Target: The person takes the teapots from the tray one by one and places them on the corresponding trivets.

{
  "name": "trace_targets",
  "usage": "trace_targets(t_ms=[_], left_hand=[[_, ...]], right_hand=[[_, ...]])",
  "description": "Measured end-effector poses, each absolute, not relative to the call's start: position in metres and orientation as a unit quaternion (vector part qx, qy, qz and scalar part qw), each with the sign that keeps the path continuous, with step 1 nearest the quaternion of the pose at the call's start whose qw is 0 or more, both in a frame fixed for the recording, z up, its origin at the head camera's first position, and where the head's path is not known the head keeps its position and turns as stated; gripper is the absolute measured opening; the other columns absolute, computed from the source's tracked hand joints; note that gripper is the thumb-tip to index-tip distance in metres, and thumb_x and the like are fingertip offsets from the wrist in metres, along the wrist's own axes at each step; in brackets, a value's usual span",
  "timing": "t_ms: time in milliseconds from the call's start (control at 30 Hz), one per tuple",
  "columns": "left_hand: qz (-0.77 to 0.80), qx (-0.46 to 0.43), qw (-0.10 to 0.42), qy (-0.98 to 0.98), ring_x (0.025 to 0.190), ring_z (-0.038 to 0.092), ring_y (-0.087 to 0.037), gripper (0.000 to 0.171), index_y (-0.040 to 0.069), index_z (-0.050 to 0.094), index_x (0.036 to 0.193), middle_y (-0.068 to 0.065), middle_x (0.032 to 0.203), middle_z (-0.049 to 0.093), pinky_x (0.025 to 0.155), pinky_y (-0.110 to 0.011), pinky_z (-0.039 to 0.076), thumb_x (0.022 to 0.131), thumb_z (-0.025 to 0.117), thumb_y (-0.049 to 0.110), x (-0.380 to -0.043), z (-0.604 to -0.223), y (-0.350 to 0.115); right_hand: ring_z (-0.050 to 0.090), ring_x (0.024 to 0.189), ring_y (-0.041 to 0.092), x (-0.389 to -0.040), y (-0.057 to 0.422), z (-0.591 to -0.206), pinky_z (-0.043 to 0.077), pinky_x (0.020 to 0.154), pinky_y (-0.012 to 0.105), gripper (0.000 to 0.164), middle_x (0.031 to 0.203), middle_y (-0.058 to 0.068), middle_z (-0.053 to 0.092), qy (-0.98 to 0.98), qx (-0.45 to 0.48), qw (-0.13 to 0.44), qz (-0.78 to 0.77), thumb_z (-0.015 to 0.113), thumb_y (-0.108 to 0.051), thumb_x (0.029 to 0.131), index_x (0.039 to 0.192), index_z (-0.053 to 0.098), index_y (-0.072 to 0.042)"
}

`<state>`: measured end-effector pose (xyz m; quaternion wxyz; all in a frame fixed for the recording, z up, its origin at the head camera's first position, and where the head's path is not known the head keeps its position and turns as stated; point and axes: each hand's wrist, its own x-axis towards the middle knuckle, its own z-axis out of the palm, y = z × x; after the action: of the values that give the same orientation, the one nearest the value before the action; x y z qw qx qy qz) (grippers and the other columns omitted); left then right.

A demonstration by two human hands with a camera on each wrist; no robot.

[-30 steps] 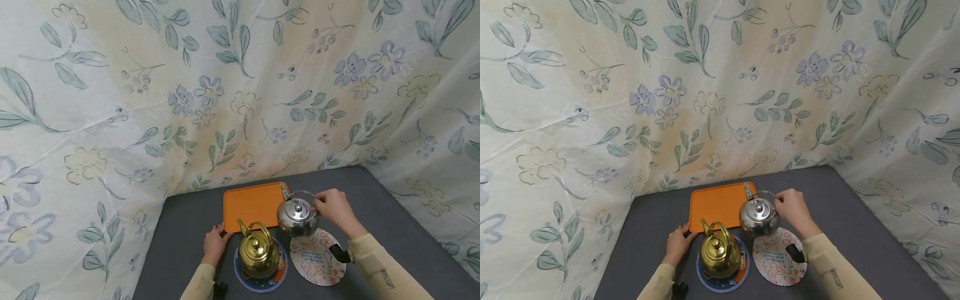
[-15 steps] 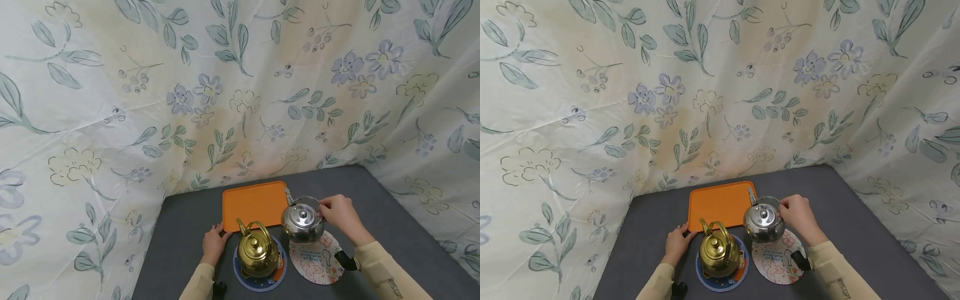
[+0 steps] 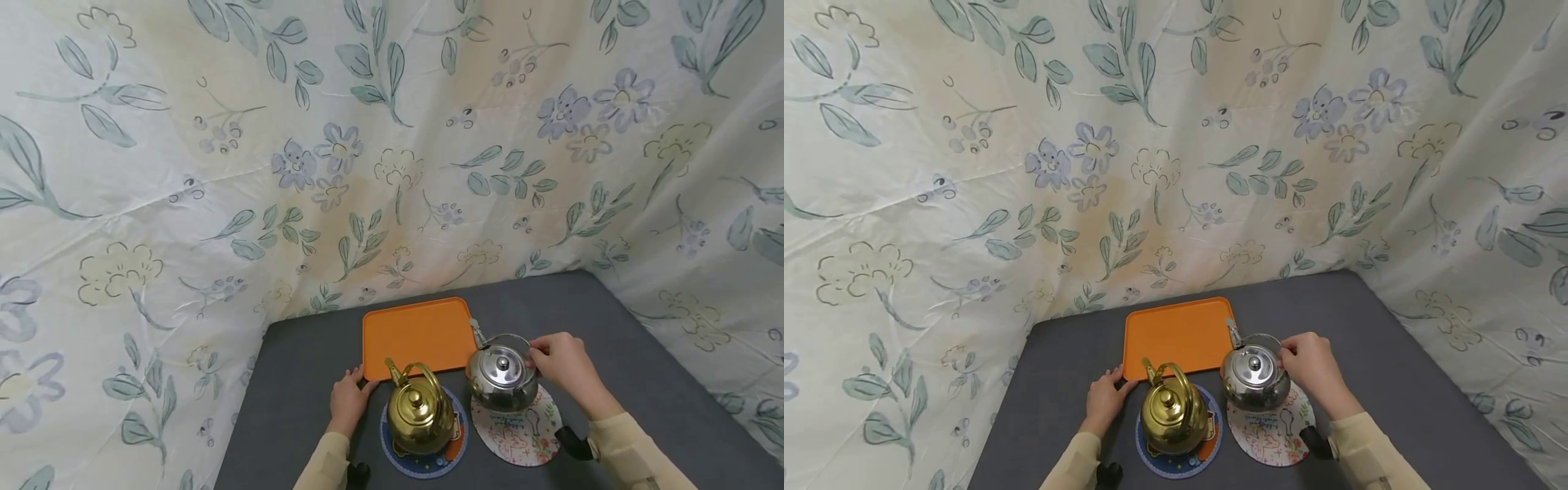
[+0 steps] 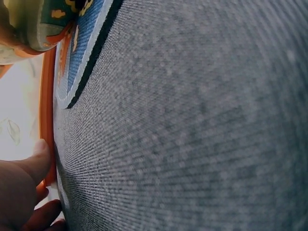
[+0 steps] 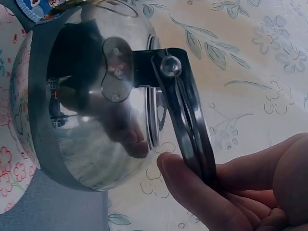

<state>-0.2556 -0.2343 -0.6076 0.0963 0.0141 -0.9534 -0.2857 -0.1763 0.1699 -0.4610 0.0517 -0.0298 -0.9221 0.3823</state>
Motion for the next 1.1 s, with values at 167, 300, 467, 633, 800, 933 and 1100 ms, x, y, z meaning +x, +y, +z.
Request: trace_targets(t_ms=[167,300,467,633,800,933,1100], left_hand=[[-0.284,0.014,0.099,-0.954,0.131,0.055,-0.042,0.061,0.005,0.063,0.137,-0.022,0.136,0.062,0.105,-0.063,0.042,0.087,0.078,0.035,-0.256,-0.608,-0.236],[-0.284,0.019,0.098,-0.954,0.131,0.055,-0.042,0.061,0.005,0.063,0.138,-0.023,0.136,0.062,0.106,-0.063,0.042,0.087,0.079,0.035,-0.257,-0.609,-0.236],[-0.287,0.019,0.095,-0.953,0.131,0.055,-0.043,0.061,0.005,0.063,0.138,-0.023,0.137,0.062,0.106,-0.064,0.042,0.087,0.079,0.035,-0.257,-0.608,-0.237],[-0.284,0.016,0.097,-0.954,0.130,0.056,-0.044,0.061,0.005,0.063,0.137,-0.023,0.136,0.062,0.106,-0.064,0.042,0.087,0.078,0.035,-0.258,-0.607,-0.237],[-0.279,0.017,0.093,-0.956,0.130,0.056,-0.043,0.061,0.006,0.063,0.138,-0.023,0.137,0.062,0.106,-0.064,0.042,0.087,0.078,0.036,-0.257,-0.607,-0.237],[-0.280,0.012,0.098,-0.955,0.130,0.056,-0.043,0.060,0.006,0.064,0.137,-0.023,0.137,0.062,0.105,-0.064,0.042,0.087,0.078,0.036,-0.258,-0.607,-0.237],[-0.286,0.010,0.100,-0.953,0.130,0.056,-0.043,0.061,0.004,0.063,0.137,-0.023,0.135,0.063,0.105,-0.062,0.043,0.087,0.079,0.035,-0.256,-0.609,-0.236]], right_hand=[[0.073,0.072,0.021,-0.171,0.172,-0.464,0.058,0.059,0.035,0.028,0.089,0.017,0.076,-0.925,-0.039,0.051,0.375,0.061,-0.004,0.097,0.115,0.070,0.014],[0.071,0.072,0.020,-0.167,0.173,-0.469,0.055,0.057,0.033,0.028,0.088,0.016,0.076,-0.928,-0.040,0.050,0.368,0.061,-0.005,0.096,0.114,0.070,0.014],[0.072,0.070,0.020,-0.163,0.176,-0.476,0.060,0.060,0.035,0.028,0.088,0.016,0.076,-0.923,-0.045,0.048,0.379,0.061,-0.004,0.096,0.115,0.069,0.015],[0.072,0.070,0.021,-0.160,0.179,-0.480,0.056,0.056,0.033,0.028,0.089,0.018,0.076,-0.923,-0.048,0.052,0.377,0.061,-0.004,0.095,0.115,0.070,0.015],[0.071,0.071,0.020,-0.159,0.182,-0.485,0.051,0.054,0.031,0.028,0.089,0.018,0.076,-0.926,-0.053,0.048,0.370,0.062,-0.004,0.095,0.114,0.070,0.014],[0.071,0.071,0.019,-0.158,0.183,-0.489,0.053,0.055,0.031,0.028,0.088,0.017,0.076,-0.925,-0.058,0.046,0.374,0.062,-0.004,0.094,0.113,0.070,0.015],[0.069,0.072,0.017,-0.156,0.184,-0.494,0.051,0.055,0.031,0.027,0.091,0.017,0.076,-0.929,-0.065,0.042,0.362,0.064,-0.006,0.094,0.111,0.072,0.013]])
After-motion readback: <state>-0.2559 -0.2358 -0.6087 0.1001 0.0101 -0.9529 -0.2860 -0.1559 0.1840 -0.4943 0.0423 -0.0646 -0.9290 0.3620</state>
